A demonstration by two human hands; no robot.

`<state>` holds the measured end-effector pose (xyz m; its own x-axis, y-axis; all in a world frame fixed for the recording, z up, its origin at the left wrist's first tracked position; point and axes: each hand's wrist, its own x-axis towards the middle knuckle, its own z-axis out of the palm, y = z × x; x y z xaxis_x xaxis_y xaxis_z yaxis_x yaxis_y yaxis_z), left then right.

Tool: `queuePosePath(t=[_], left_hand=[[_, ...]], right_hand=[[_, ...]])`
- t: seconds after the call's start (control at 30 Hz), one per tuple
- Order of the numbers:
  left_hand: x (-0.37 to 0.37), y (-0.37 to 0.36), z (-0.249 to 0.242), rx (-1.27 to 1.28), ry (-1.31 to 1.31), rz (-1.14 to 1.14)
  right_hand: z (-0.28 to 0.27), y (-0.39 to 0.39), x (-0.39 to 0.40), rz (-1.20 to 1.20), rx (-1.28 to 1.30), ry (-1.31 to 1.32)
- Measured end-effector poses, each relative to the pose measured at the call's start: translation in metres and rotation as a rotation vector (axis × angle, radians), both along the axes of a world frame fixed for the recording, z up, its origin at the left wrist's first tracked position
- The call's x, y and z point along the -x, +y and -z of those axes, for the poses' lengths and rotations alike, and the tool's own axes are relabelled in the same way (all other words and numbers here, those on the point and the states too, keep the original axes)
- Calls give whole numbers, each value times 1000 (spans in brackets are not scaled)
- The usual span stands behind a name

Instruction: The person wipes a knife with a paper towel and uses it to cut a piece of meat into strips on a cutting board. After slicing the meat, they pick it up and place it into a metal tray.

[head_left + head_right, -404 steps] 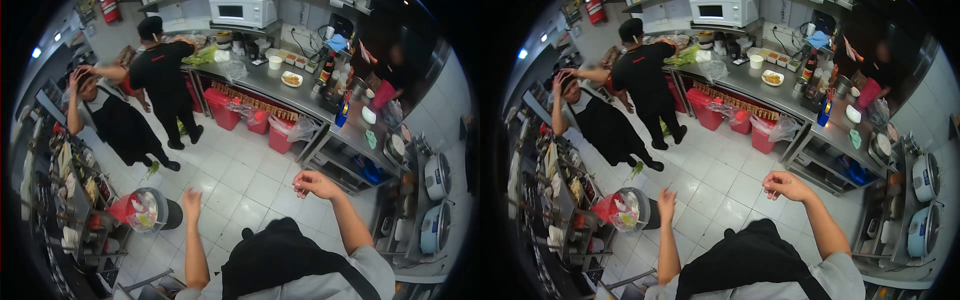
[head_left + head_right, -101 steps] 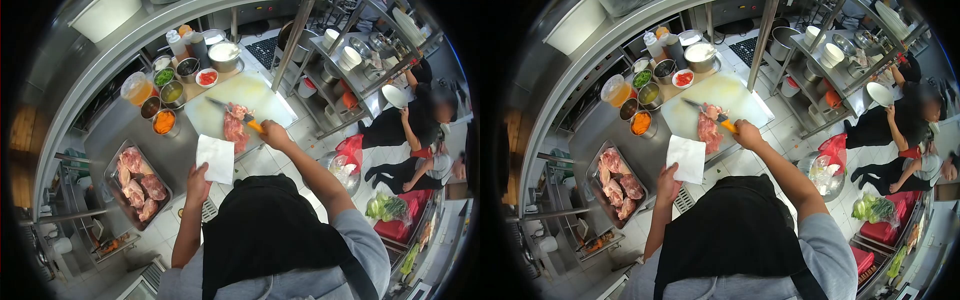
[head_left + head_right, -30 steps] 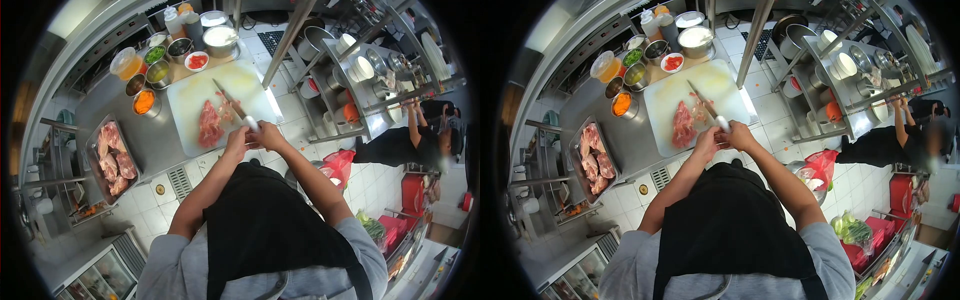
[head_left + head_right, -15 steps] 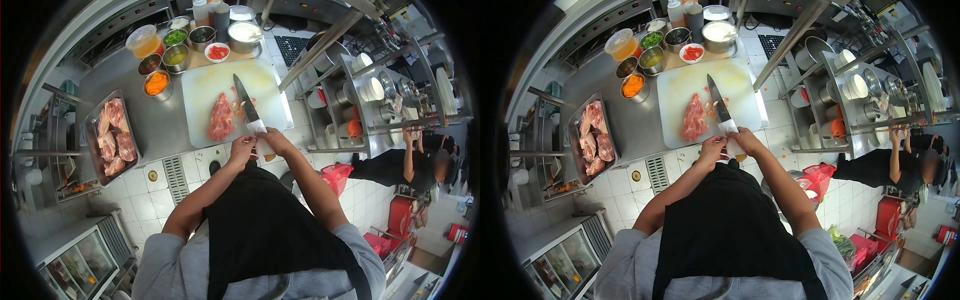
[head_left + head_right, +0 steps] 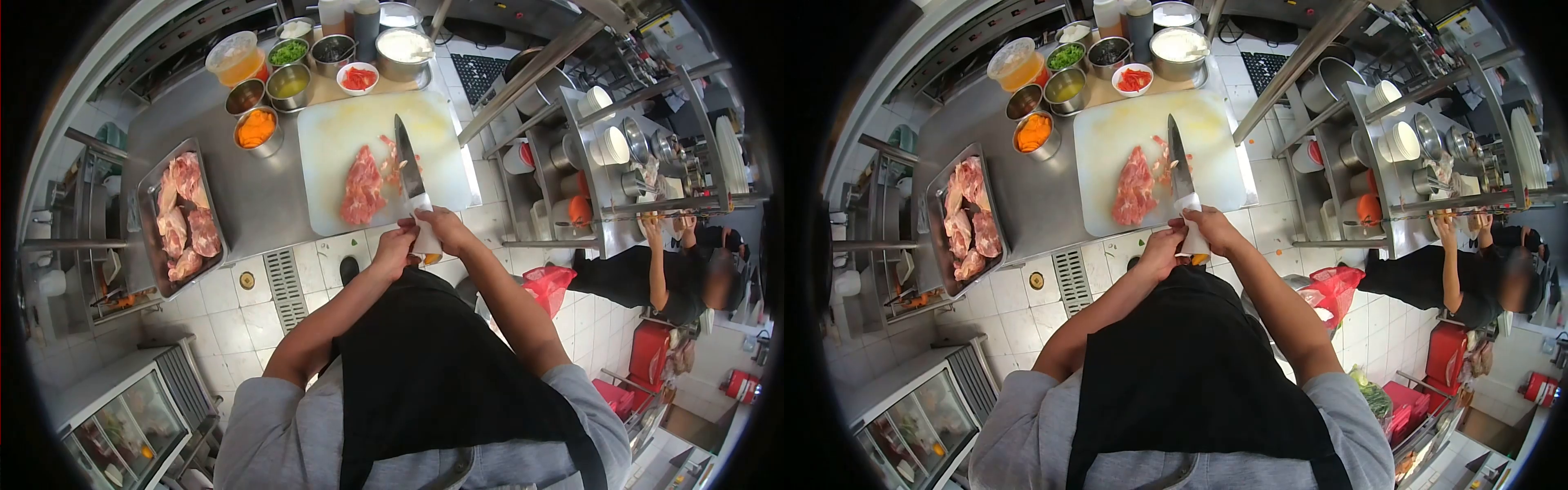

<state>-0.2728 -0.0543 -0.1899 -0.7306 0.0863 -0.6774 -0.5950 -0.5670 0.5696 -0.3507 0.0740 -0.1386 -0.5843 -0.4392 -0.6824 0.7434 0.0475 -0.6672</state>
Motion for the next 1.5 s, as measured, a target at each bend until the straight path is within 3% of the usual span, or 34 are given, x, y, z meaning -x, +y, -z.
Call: queuePosePath(t=[0.03,0.07,0.13,0.3,0.4,0.47,0.5,0.57,0.77,0.8,0.87,0.9,0.97,1.07,1.17,1.3,1.37,1.5], left_hand=[[1,-2,-6,168,-44,119],[-1,-2,-4,168,-43,114],[-5,-3,-1,890,425,-15],[-4,-3,-12,734,580,-87],[-5,-1,-5,751,518,82],[-6,3,6,454,475,28],[-7,4,0,455,470,28],[-5,6,-21,174,438,26],[-6,8,-5,-203,279,-83],[-8,10,-4,-203,281,-84],[-10,16,-4,304,450,24],[-11,16,-7,306,448,18],[-11,12,-13,761,459,27],[-5,9,-36,777,387,68],[-1,14,-2,844,508,132],[2,14,-19,591,338,62],[5,10,-24,142,227,37],[1,18,-6,14,90,-99]], right_hand=[[-2,1,1,4,3,-19],[0,1,0,-1,3,-18],[16,2,-1,9,-87,78],[17,-1,-6,21,-44,74],[27,1,-2,4,-1,50],[22,0,-3,1,-30,34],[23,1,-4,-1,-30,30],[25,3,-3,-16,-95,110],[19,6,-1,7,-84,117],[31,7,-1,6,-84,119],[54,7,-2,20,-102,134],[49,4,-3,29,-110,165],[38,1,-3,-3,-138,184],[46,1,-5,-2,-127,190],[47,4,-1,-17,-125,201],[29,4,1,-110,-205,225],[15,7,1,-134,-227,243],[26,10,2,-96,-216,281]])
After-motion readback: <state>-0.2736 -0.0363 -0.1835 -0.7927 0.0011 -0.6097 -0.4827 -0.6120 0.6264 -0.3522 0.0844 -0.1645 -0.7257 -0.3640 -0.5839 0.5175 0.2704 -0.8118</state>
